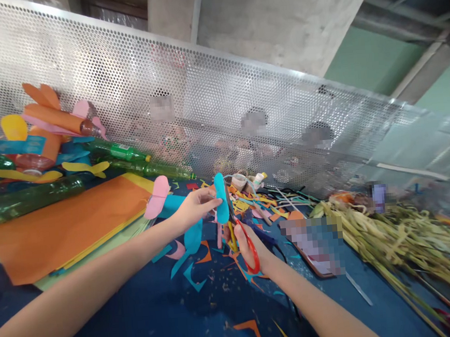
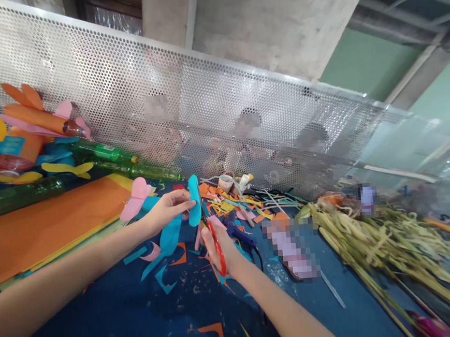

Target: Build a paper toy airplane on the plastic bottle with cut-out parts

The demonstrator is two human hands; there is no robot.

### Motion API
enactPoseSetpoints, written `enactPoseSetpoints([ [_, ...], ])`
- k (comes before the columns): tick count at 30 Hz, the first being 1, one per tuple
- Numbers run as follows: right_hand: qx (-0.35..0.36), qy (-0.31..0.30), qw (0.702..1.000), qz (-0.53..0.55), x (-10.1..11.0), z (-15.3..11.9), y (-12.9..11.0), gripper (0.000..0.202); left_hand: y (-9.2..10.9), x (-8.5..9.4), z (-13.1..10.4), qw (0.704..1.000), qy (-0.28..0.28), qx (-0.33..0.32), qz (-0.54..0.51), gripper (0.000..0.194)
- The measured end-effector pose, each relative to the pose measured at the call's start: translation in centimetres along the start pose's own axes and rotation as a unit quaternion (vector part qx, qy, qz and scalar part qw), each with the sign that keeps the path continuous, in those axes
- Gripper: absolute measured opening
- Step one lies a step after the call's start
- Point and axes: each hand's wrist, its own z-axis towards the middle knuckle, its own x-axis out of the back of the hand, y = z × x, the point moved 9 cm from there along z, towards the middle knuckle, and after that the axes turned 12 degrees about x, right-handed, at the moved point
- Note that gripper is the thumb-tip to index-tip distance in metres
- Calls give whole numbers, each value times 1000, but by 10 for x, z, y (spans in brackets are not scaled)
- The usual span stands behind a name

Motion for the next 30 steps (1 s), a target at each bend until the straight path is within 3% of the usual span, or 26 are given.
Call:
enactPoseSetpoints([
  [11,-58,-14,994,93,-6,-1,7,66,-10,-6,0,1000,-2,17,7,28],
  [30,-128,-13,980,151,-12,-6,19,64,-14,-4,1,999,16,6,43,29],
])
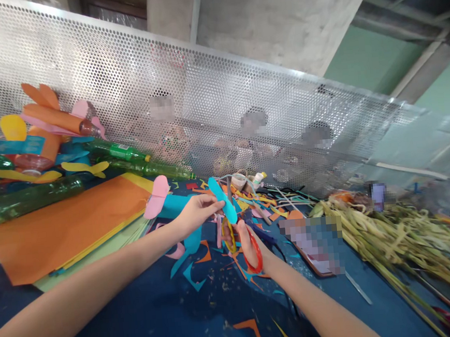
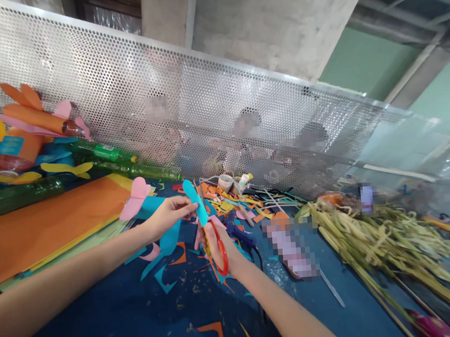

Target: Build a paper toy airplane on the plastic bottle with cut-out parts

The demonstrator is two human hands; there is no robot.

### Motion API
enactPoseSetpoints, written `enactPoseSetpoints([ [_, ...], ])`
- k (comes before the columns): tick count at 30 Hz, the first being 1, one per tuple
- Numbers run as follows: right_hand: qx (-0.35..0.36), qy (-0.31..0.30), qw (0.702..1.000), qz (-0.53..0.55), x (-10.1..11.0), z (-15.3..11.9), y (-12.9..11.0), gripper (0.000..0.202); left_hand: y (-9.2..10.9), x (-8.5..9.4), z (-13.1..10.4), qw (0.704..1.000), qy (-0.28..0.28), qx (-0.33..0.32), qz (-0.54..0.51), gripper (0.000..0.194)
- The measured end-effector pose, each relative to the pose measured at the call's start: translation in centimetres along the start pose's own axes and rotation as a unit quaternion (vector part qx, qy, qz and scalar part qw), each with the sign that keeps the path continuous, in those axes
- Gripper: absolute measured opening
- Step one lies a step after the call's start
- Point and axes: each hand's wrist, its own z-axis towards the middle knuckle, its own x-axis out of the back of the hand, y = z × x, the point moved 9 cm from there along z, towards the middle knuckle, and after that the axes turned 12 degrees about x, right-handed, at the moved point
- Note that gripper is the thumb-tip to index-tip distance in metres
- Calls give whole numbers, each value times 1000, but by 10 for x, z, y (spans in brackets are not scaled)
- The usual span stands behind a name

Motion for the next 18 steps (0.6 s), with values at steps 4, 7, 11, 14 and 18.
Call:
enactPoseSetpoints([
  [4,-22,14,1000,5,0,-2,-1,61,0,0,0,1000,5,-6,6,29],
  [7,-39,32,999,8,1,-4,-3,59,0,1,-1,1000,12,-7,10,29],
  [11,-45,51,997,20,2,-4,-8,56,0,2,-1,1000,16,-5,10,29],
  [14,-47,63,996,29,2,-4,-7,54,0,2,-1,1000,14,-2,3,30],
  [18,-66,67,995,42,3,-7,7,56,0,2,-1,1000,10,4,-5,29],
])
